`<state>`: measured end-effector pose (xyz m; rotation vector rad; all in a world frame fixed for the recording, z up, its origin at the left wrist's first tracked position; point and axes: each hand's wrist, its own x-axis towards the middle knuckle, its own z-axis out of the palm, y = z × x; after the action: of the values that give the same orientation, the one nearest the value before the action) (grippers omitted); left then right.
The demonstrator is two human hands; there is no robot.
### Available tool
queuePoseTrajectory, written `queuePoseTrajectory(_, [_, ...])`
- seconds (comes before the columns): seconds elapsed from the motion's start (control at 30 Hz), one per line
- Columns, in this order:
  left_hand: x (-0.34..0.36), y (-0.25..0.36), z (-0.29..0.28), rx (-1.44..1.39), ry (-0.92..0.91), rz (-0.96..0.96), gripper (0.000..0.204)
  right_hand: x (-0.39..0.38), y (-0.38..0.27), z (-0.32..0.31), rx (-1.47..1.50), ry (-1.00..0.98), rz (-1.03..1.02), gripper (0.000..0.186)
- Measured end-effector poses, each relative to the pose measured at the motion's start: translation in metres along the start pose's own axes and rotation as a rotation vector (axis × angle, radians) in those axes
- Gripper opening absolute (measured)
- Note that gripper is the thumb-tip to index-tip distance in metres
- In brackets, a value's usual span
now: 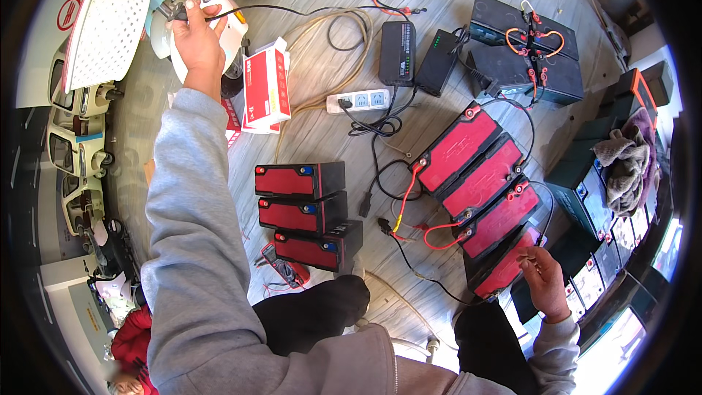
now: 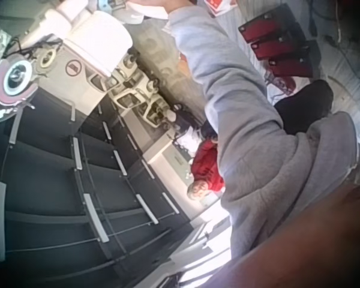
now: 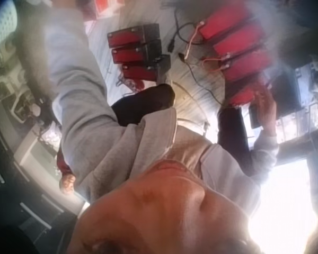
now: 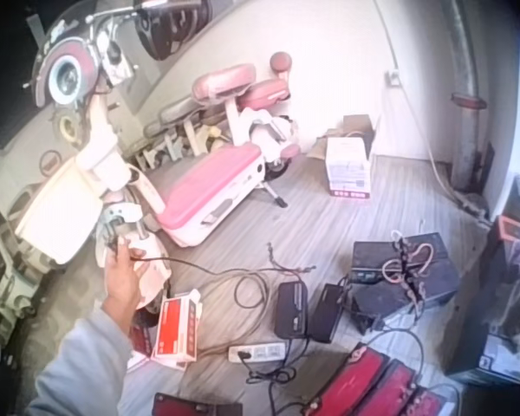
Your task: The person sits on the floor and uses a screwdriver to tighten terminal screws on several red batteries. They then wipe the battery surfaces with a cloth.
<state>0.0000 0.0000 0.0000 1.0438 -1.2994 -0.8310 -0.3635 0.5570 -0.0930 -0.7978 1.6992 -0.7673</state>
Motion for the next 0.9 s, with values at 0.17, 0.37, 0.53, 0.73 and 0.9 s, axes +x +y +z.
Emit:
queuePoseTrajectory(0.17, [-0.007, -0.004, 0.010, 0.063, -0.053, 0.010, 0.028, -0.001, 0.000, 0.001, 0.023, 0.036, 0.009, 0.018])
queuePoseTrajectory(0.37, [-0.020, -0.008, 0.018, 0.071, -0.052, -0.034, 0.020, -0.003, 0.000, -0.001, 0.040, 0.023, 0.033, 0.019])
queuePoseTrajectory(0.53, [-0.023, -0.012, 0.019, 0.085, -0.060, -0.071, 0.020, -0.003, 0.002, -0.002, 0.026, 0.018, 0.002, 0.019])
queuePoseTrajectory(0.73, [-0.025, -0.032, 0.012, 0.150, -0.076, -0.170, 0.022, -0.002, 0.002, -0.001, 0.010, 0.006, -0.006, 0.019])
queuePoseTrajectory(0.9, [-0.033, -0.061, 0.002, 0.334, -0.281, -0.175, 0.022, -0.002, 0.002, -0.001, 0.025, 0.005, 0.025, 0.019])
